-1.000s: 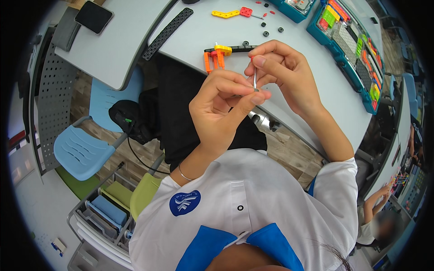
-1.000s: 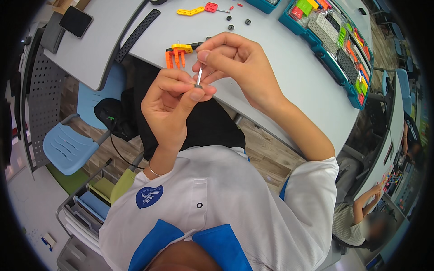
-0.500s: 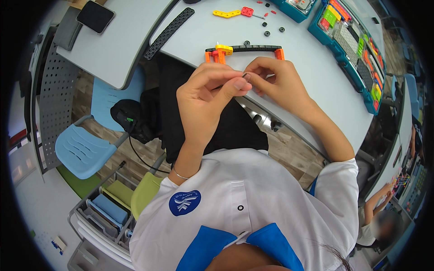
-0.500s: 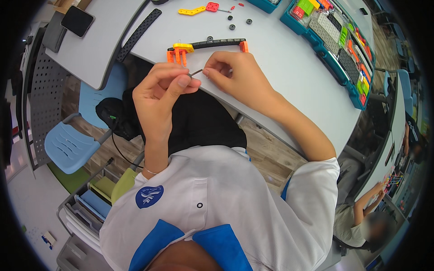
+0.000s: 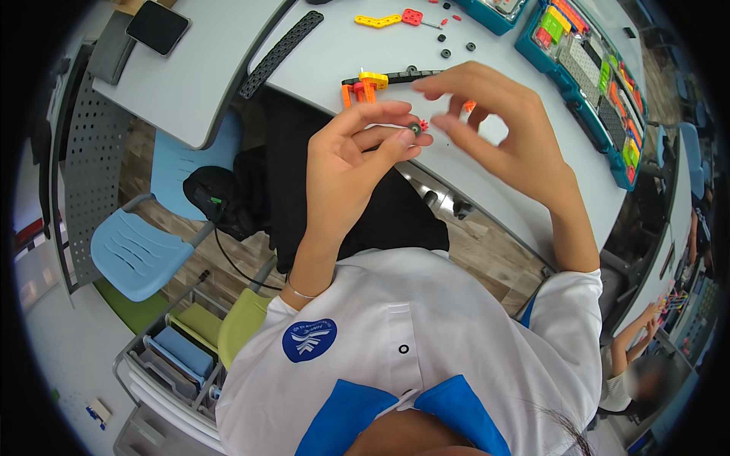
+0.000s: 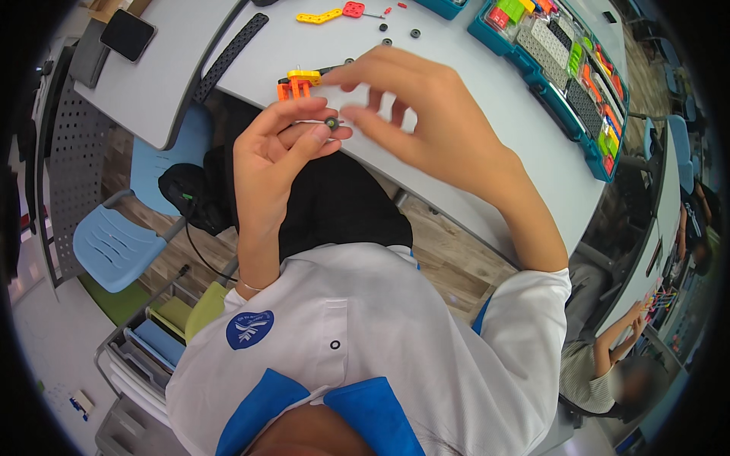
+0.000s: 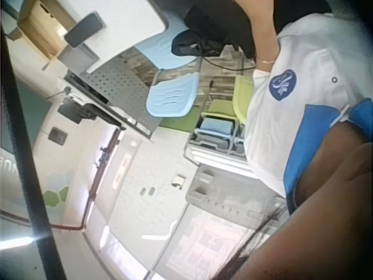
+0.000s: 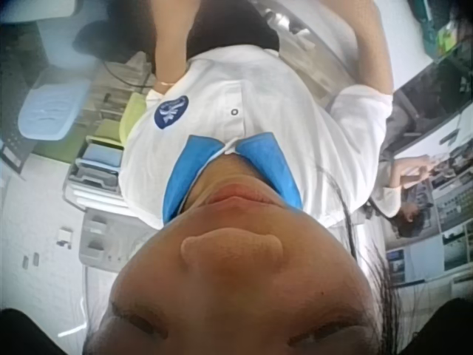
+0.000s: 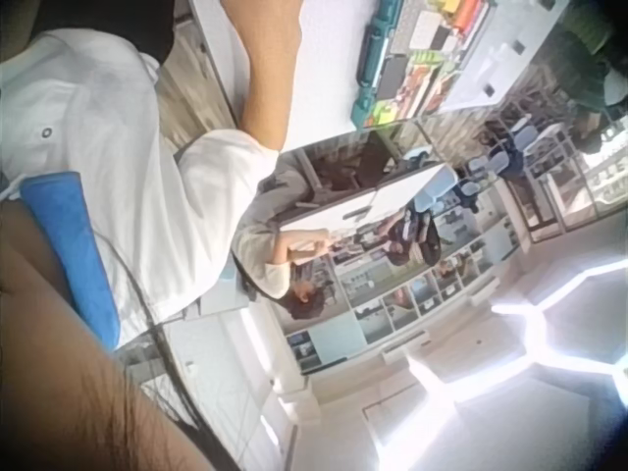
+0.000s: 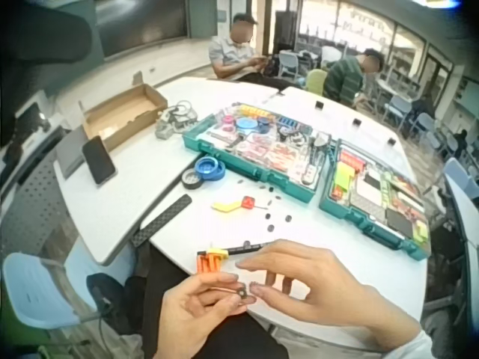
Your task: The person assembles a mechanical model using colorful plastic parts, gears, and rods from a kit. They connect pieces by hand and use a screwdriver to tighten components, building a small structure on the table.
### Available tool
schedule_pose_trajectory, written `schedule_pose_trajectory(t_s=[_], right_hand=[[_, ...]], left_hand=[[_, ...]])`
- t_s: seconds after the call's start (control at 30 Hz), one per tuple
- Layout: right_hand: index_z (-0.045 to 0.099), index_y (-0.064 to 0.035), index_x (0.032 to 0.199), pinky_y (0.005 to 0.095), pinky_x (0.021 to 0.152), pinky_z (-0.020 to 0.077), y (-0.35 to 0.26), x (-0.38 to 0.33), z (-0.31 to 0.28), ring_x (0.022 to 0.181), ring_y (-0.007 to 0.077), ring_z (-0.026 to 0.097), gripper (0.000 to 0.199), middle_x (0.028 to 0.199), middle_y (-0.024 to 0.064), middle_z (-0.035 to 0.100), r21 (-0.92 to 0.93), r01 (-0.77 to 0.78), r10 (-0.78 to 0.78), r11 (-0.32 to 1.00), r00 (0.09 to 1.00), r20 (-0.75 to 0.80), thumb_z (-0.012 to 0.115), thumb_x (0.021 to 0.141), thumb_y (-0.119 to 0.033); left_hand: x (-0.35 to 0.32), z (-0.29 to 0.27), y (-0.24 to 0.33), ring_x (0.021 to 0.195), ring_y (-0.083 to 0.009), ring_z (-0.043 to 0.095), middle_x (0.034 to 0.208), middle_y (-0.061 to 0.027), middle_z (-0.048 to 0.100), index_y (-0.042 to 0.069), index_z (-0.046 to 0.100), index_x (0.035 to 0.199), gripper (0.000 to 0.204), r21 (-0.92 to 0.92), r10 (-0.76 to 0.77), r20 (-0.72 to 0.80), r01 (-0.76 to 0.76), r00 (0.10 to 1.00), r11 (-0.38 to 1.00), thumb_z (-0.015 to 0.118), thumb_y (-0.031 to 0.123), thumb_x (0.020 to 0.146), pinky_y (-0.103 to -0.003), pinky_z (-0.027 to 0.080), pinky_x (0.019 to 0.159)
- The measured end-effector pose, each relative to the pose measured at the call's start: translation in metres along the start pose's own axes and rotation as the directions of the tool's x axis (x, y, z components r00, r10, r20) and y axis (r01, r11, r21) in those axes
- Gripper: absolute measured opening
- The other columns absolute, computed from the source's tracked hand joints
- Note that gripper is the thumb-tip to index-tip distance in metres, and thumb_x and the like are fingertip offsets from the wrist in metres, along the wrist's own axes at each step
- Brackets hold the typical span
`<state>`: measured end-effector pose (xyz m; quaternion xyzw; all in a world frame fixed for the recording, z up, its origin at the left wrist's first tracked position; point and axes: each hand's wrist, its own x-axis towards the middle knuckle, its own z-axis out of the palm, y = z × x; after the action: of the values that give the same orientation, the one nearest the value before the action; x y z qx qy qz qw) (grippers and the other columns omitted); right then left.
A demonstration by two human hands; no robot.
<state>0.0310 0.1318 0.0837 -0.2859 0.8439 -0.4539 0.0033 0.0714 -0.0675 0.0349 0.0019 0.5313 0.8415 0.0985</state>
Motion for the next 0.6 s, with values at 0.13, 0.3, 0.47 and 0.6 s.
schedule_pose_trajectory(t_s=[0.13,0.3,0.47,0.6], right_hand=[[0.074,-0.0090,0.113,0.0291,0.062,0.0545,0.002,-0.004,0.005,0.081,0.0190,0.069,0.029,0.095,0.0062,0.069,-0.031,0.171,-0.168,0.985,0.984,0.064,0.074,0.085,-0.003],[0.076,-0.0048,0.102,0.0307,0.071,0.0577,0.008,-0.002,0.005,0.082,0.0227,0.070,0.020,0.098,0.0070,0.071,-0.006,0.121,-0.121,0.993,0.993,-0.002,0.075,0.082,-0.001],[0.077,-0.0039,0.099,0.0313,0.072,0.0587,0.015,0.000,0.003,0.082,0.0230,0.072,0.018,0.096,0.0074,0.073,-0.050,0.138,-0.140,0.989,0.989,-0.041,0.076,0.081,-0.001],[0.077,-0.0035,0.100,0.0316,0.072,0.0588,0.015,0.001,-0.007,0.079,0.0236,0.072,0.016,0.092,0.0099,0.075,-0.082,0.066,-0.068,0.994,0.997,-0.021,0.074,0.084,-0.001]], left_hand=[[0.006,0.005,-0.008,0.098,-0.0242,0.073,0.107,-0.0204,0.070,-0.009,0.053,0.123,0.034,-0.038,0.044,-0.010,-0.044,0.999,0.998,0.067,-0.004,0.093,-0.031,0.063,0.084],[0.006,0.006,-0.012,0.097,-0.0234,0.073,0.108,-0.0206,0.070,-0.007,0.054,0.121,0.030,-0.057,0.047,-0.051,-0.050,0.998,0.997,0.066,-0.002,0.094,-0.032,0.063,0.084],[0.005,0.009,-0.005,0.091,-0.0218,0.074,0.111,-0.0187,0.071,-0.006,0.054,0.121,0.028,-0.017,0.004,-0.032,-0.004,0.999,1.000,0.064,0.001,0.097,-0.029,0.063,0.078],[-0.005,0.011,-0.011,0.082,-0.0165,0.074,0.118,-0.0184,0.069,-0.007,0.056,0.124,0.034,0.227,0.086,-0.083,-0.065,0.993,0.972,0.067,-0.003,0.093,-0.024,0.059,0.071]])
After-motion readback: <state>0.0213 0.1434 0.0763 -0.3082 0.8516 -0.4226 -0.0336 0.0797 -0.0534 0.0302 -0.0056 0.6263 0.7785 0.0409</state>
